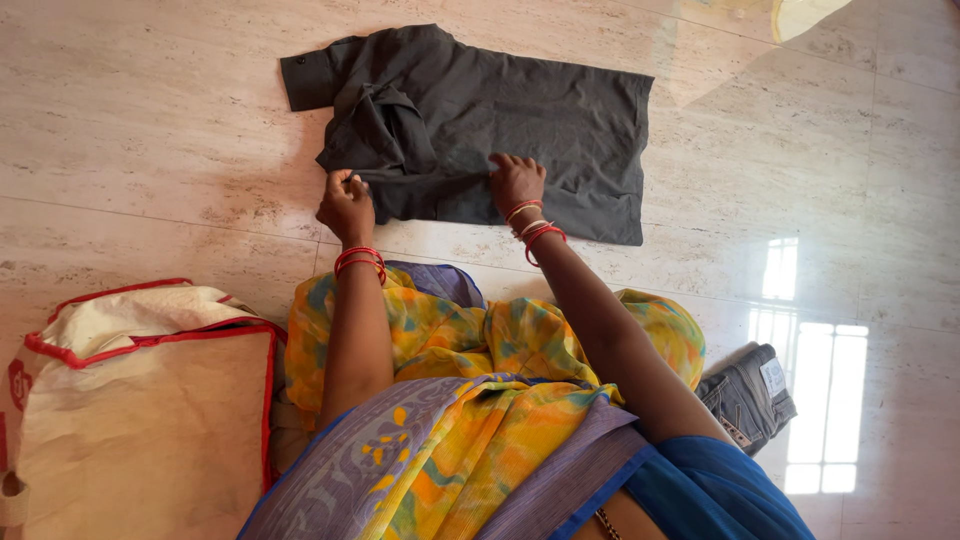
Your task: The person folds a black long-sleeved shirt and a pair of grey jeans while sitting on the floor, eventually placing the folded shirt into a large white and red bag.
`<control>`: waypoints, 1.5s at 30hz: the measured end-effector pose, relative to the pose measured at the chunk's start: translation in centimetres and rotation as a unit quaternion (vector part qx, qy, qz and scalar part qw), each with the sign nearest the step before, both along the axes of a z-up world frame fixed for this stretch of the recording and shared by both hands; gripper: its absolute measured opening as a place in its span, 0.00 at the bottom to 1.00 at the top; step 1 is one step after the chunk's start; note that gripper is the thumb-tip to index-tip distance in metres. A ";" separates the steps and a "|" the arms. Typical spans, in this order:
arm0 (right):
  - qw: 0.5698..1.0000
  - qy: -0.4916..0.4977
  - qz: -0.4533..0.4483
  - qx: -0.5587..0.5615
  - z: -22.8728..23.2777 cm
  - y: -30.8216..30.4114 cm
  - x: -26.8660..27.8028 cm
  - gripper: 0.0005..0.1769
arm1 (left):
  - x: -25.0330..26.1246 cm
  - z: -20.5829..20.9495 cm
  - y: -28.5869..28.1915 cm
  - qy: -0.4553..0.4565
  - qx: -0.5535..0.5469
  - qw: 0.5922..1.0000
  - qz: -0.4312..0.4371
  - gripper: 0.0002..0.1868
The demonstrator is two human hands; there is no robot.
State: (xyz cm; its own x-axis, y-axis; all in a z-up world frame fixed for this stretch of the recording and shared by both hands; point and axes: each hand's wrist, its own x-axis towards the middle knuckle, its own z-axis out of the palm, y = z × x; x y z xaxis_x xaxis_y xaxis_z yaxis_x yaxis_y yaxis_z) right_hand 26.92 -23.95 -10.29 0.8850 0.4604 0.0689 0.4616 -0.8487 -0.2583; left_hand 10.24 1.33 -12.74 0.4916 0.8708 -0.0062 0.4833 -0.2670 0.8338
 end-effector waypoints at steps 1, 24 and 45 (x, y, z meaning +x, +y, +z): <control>0.999 -0.045 0.021 -0.014 -0.7 0.1 -0.8 0.27 | 0.4 -1.2 0.0 0.008 0.019 1.000 -0.011 0.18; 0.915 0.217 -0.312 -0.137 -5.6 -21.8 2.7 0.60 | 1.3 -3.7 -4.2 0.434 0.114 0.866 -0.221 0.74; 0.942 0.161 -0.267 -0.123 -7.2 -16.6 1.0 0.64 | 1.8 -4.2 -5.9 0.445 0.079 0.873 -0.183 0.62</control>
State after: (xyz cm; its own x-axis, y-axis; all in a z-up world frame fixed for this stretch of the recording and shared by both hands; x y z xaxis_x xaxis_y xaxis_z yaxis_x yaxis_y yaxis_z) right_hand 27.89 -40.54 -17.45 0.9519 -0.0886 -0.2933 -0.1158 -0.9903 -0.0769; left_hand 12.04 -4.61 -16.96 0.5986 0.6809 -0.4219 0.7794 -0.6166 0.1107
